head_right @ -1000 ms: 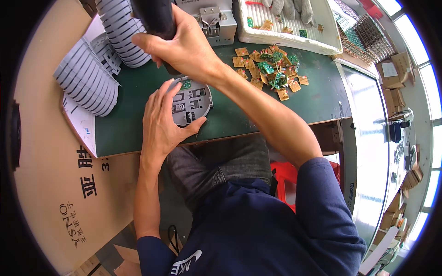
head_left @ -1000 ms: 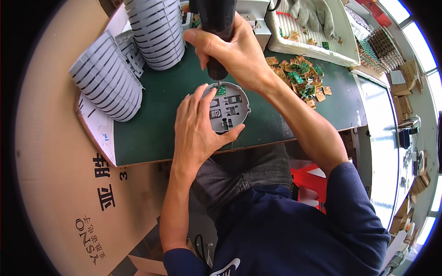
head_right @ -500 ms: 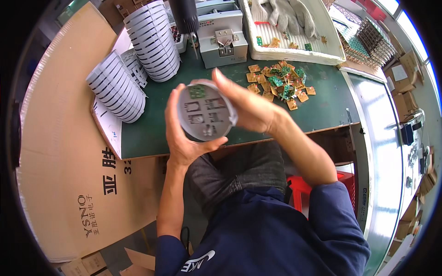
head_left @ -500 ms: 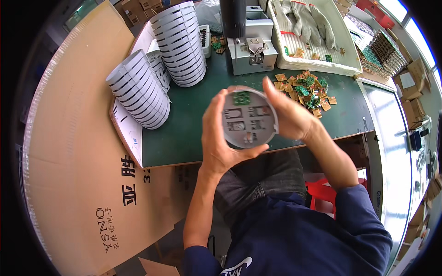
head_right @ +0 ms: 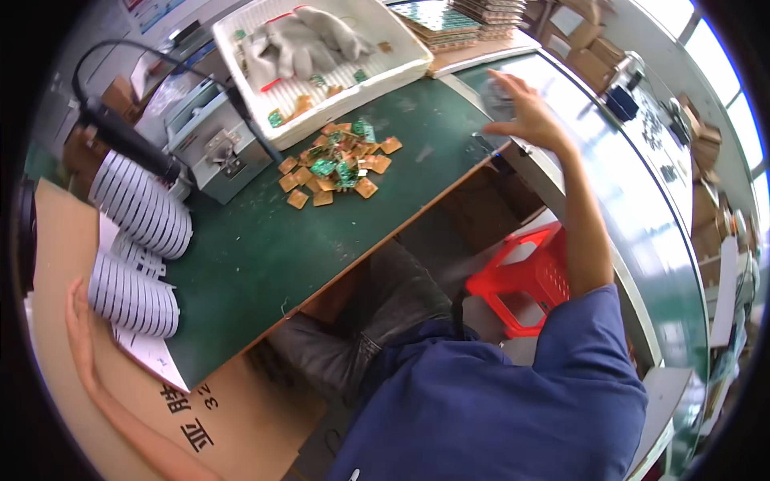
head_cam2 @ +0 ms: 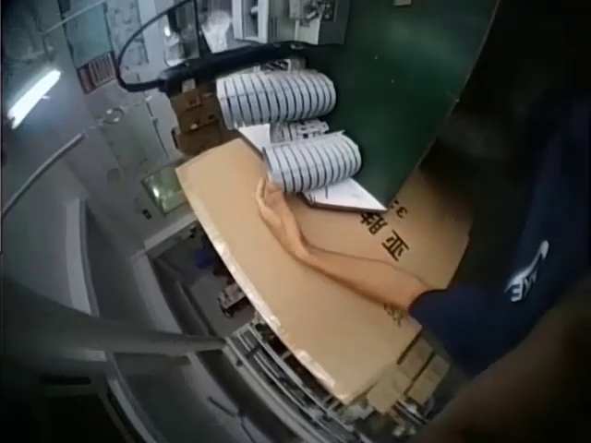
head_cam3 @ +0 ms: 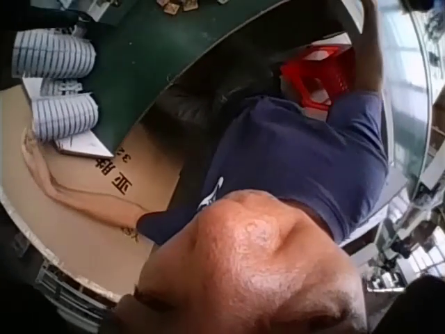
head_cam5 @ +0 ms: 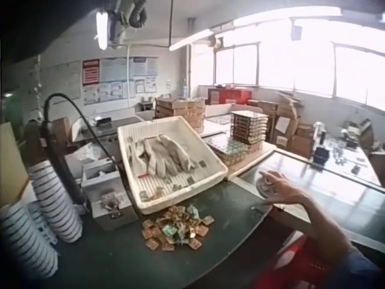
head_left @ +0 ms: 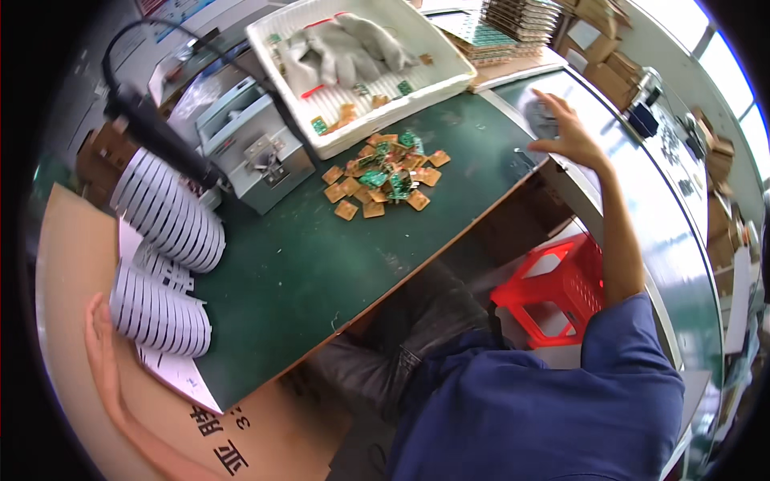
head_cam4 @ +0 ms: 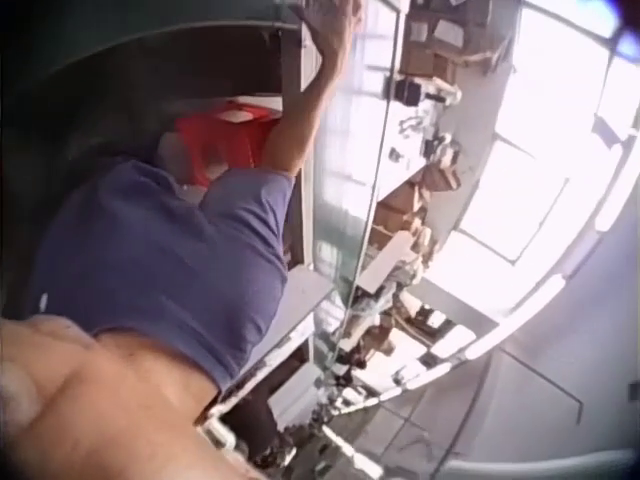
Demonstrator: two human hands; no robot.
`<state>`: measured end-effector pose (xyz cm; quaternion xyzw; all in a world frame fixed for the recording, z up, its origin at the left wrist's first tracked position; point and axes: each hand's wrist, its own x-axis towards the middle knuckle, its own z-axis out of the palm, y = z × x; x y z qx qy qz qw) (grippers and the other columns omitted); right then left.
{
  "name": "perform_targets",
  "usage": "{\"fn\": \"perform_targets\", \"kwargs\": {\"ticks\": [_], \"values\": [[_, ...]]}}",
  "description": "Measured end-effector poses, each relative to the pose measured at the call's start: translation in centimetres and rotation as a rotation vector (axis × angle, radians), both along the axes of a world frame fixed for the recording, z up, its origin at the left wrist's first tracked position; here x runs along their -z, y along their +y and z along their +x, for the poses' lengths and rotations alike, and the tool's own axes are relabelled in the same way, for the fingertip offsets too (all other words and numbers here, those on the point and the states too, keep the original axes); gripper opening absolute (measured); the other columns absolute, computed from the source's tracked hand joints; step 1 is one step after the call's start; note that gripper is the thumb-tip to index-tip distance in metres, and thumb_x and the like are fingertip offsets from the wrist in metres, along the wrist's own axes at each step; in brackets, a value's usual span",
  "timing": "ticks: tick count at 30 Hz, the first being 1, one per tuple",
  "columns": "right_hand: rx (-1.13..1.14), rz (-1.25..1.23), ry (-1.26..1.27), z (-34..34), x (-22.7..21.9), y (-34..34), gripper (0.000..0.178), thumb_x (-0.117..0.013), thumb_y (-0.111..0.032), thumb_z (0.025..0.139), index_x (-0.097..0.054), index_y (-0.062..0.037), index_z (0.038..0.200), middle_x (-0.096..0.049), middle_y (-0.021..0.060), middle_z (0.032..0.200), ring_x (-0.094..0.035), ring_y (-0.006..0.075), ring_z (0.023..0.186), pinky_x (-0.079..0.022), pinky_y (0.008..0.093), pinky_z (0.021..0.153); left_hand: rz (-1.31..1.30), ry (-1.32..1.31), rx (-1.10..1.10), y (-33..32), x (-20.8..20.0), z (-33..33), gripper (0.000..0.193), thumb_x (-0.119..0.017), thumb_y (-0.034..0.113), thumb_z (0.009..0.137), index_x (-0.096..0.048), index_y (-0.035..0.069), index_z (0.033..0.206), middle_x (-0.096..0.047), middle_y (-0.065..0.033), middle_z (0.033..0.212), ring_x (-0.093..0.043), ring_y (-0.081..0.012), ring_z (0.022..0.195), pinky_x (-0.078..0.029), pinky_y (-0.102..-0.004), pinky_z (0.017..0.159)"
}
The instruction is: Assembling small electrical or mechanical components into housings at a factory workstation using a pneumatic tool.
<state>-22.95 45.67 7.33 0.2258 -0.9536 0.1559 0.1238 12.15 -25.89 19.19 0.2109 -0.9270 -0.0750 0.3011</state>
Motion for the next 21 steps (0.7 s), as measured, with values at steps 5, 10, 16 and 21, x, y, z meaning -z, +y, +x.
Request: {"fn": "perform_targets", "kwargs": {"ticks": [5,10,16,21], "values": [[0.329,0.065,-0.312,-2.9,3.3,18.7,0.112,-0.089,-0.051,0.068,-0.035,-0.0159,0.160,-0.039,0.0227,0.158,-0.038,0.0393,0.146,-0.032,0.0470,0.122,0.546,-0.364,0.183,-0.6,-1.2,-2.8,0.055,-0.062,0.044,0.102,-0.060,0.000,0.134,-0.062,-0.0101,0.133,-0.053,-0.0201,0.130,-0.033,-0.0327,0.115],[0.536,0.377,-0.232,-3.5,2.4,16.8,0.104,-0.085,-0.050,0.077,-0.033,-0.0193,0.161,-0.033,0.0243,0.163,-0.026,0.0408,0.153,-0.023,0.0530,0.125,0.556,-0.467,0.079,-0.7,-3.2,-4.9,0.055,-0.068,0.043,0.099,-0.060,-0.002,0.129,-0.064,-0.0101,0.123,-0.057,-0.0183,0.121,-0.037,-0.0307,0.110],[-0.250,-0.315,-0.302,6.1,0.6,-12.4,0.025,-0.072,-0.021,0.096,-0.068,-0.0066,0.117,-0.071,0.0072,0.091,-0.066,0.0153,0.081,-0.054,0.0323,0.074,0.539,-0.443,0.077,-1.2,-2.5,-4.0,0.053,-0.072,0.038,0.096,-0.059,-0.001,0.130,-0.064,-0.0101,0.123,-0.057,-0.0177,0.120,-0.039,-0.0311,0.109],[-0.265,-0.087,0.001,9.1,4.5,-18.5,0.047,-0.078,-0.038,0.089,-0.057,-0.0038,0.112,-0.065,0.0175,0.106,-0.067,0.0387,0.097,-0.053,0.0464,0.081,0.182,-0.054,0.118,2.3,-2.8,-1.1,0.052,-0.077,0.029,0.093,-0.058,0.000,0.132,-0.060,-0.0117,0.128,-0.056,-0.0231,0.122,-0.039,-0.0347,0.110]]}}
